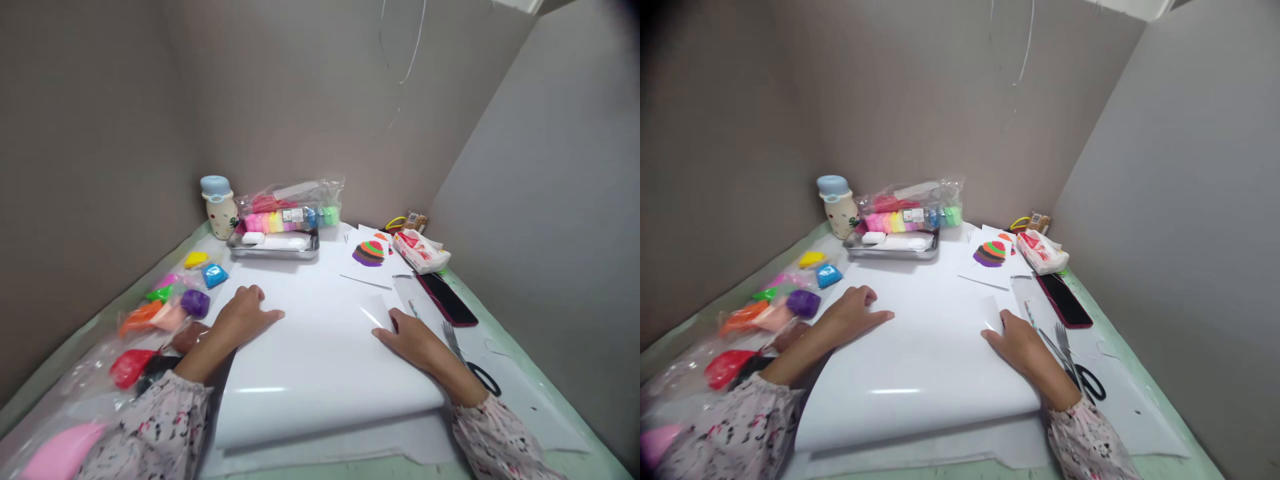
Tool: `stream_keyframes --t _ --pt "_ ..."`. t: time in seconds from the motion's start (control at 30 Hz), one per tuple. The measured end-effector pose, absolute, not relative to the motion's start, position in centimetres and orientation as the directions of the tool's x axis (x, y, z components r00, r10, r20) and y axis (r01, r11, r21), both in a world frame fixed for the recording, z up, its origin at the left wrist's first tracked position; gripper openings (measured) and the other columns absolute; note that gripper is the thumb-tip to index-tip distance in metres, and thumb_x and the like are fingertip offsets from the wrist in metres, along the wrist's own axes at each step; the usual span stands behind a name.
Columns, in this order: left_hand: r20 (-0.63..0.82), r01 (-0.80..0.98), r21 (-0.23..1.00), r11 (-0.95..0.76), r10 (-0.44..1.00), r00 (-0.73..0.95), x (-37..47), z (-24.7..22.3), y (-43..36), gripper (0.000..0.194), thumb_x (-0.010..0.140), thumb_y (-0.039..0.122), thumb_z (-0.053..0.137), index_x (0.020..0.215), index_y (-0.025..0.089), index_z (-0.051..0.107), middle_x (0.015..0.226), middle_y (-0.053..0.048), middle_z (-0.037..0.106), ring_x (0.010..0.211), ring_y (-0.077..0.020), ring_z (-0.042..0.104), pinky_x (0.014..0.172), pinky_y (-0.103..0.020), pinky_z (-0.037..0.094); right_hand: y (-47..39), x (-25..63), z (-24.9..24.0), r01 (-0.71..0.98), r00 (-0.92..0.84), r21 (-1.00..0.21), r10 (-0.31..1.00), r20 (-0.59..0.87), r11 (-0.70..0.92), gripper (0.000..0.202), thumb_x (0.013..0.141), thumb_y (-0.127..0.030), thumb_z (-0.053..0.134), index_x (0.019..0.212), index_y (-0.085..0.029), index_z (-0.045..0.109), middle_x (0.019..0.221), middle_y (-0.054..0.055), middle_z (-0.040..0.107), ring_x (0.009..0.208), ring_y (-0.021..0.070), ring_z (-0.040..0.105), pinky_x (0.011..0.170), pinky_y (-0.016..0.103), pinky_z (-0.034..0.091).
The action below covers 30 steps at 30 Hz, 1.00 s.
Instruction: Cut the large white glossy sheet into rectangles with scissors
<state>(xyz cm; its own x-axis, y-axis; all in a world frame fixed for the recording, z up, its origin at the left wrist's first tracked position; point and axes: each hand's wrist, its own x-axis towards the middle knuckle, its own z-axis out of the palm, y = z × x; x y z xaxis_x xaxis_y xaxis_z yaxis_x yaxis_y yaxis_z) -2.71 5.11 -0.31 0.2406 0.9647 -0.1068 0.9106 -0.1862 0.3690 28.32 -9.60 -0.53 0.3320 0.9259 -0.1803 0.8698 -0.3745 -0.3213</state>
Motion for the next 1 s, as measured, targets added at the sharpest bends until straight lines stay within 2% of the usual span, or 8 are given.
stream_keyframes --t 0.17,0.27,0.4,0.53,0.73,0.8,0.9,1.0 --pt "-0.092 0.896 0.367 -0.248 0.949 0.301 -3.2 -0.8 5.3 0.048 0.066 0.063 0.063 0.091 0.022 0.056 0.106 -0.012 0.056 0.098 -0.0299 0.061 0.085 -0.038 0.048 -9.4 28.4 -0.5 0.872 0.322 -0.332 0.932 -0.169 -0.361 0.025 0.085 -0.045 0.061 0.084 -0.022 0.05 0.084 0.007 0.066 0.074 0.0219 0.06 0.063 0.029 0.035" --pt "-0.069 0.879 0.371 -0.299 0.935 0.348 -3.3 -1.0 5.5 0.042 0.067 0.062 0.063 0.082 0.023 0.056 0.102 -0.011 0.057 0.098 -0.0301 0.061 0.085 -0.038 0.047 -9.0 28.9 -0.6 0.871 0.313 -0.345 0.936 -0.16 -0.35 0.029 0.092 -0.049 0.051 0.081 -0.023 0.048 0.079 0.004 0.065 0.072 0.0207 0.058 0.064 0.029 0.036" --pt "-0.059 0.855 0.39 -0.343 0.917 0.395 -3.4 -0.8 5.4 0.042 0.068 0.059 0.064 0.088 0.023 0.054 0.095 -0.008 0.061 0.096 -0.0308 0.061 0.081 -0.038 0.047 -8.7 29.4 -1.0 0.873 0.302 -0.349 0.94 -0.161 -0.34 0.036 0.1 -0.041 0.036 0.07 -0.023 0.046 0.073 0.004 0.062 0.071 0.0199 0.056 0.065 0.03 0.034" --pt "-0.071 0.841 0.4 -0.364 0.903 0.425 -3.5 -0.3 4.9 0.042 0.07 0.056 0.064 0.092 0.022 0.054 0.091 -0.007 0.064 0.094 -0.0312 0.061 0.078 -0.038 0.046 -9.0 29.7 -1.0 0.883 0.277 -0.339 0.944 -0.18 -0.324 0.034 0.096 -0.035 0.044 0.064 -0.023 0.046 0.066 0.003 0.06 0.066 0.0196 0.053 0.062 0.03 0.031" --pt "0.015 0.824 0.404 -0.396 0.904 0.427 -3.0 -0.3 4.4 0.05 0.068 0.068 0.064 0.086 0.022 0.059 0.098 -0.011 0.063 0.099 -0.0331 0.058 0.083 -0.04 0.045 -9.5 30.1 -1.0 0.889 0.257 -0.336 0.947 -0.195 -0.311 0.032 0.092 -0.035 0.052 0.063 -0.022 0.05 0.066 0.003 0.062 0.063 0.0188 0.053 0.06 0.03 0.03" --pt "0.038 0.816 0.406 -0.412 0.899 0.436 -2.7 -0.4 4.2 0.049 0.068 0.066 0.066 0.088 0.021 0.059 0.099 -0.011 0.062 0.1 -0.033 0.057 0.085 -0.04 0.044 -9.7 30.1 -1.1 0.883 0.268 -0.342 0.944 -0.194 -0.321 0.028 0.091 -0.036 0.055 0.067 -0.022 0.053 0.067 0.003 0.064 0.064 0.0191 0.055 0.06 0.03 0.03" --pt "0.049 0.798 0.399 -0.452 0.879 0.474 -2.4 -0.4 3.9 0.046 0.068 0.061 0.069 0.087 0.021 0.058 0.098 -0.01 0.062 0.097 -0.0317 0.056 0.084 -0.04 0.044 -9.8 30.1 -1.3 0.863 0.308 -0.36 0.933 -0.184 -0.356 0.017 0.088 -0.038 0.06 0.082 -0.021 0.058 0.075 0.004 0.068 0.068 0.0203 0.06 0.063 0.03 0.035" --pt "0.019 0.791 0.396 -0.466 0.866 0.501 -2.3 -0.3 3.8 0.045 0.066 0.06 0.07 0.085 0.021 0.057 0.095 -0.009 0.061 0.093 -0.0307 0.056 0.08 -0.039 0.044 -9.6 29.9 -1.4 0.832 0.364 -0.388 0.918 -0.16 -0.398 0.03 0.087 -0.047 0.06 0.098 -0.019 0.06 0.089 0.008 0.071 0.078 0.0229 0.064 0.068 0.031 0.039"
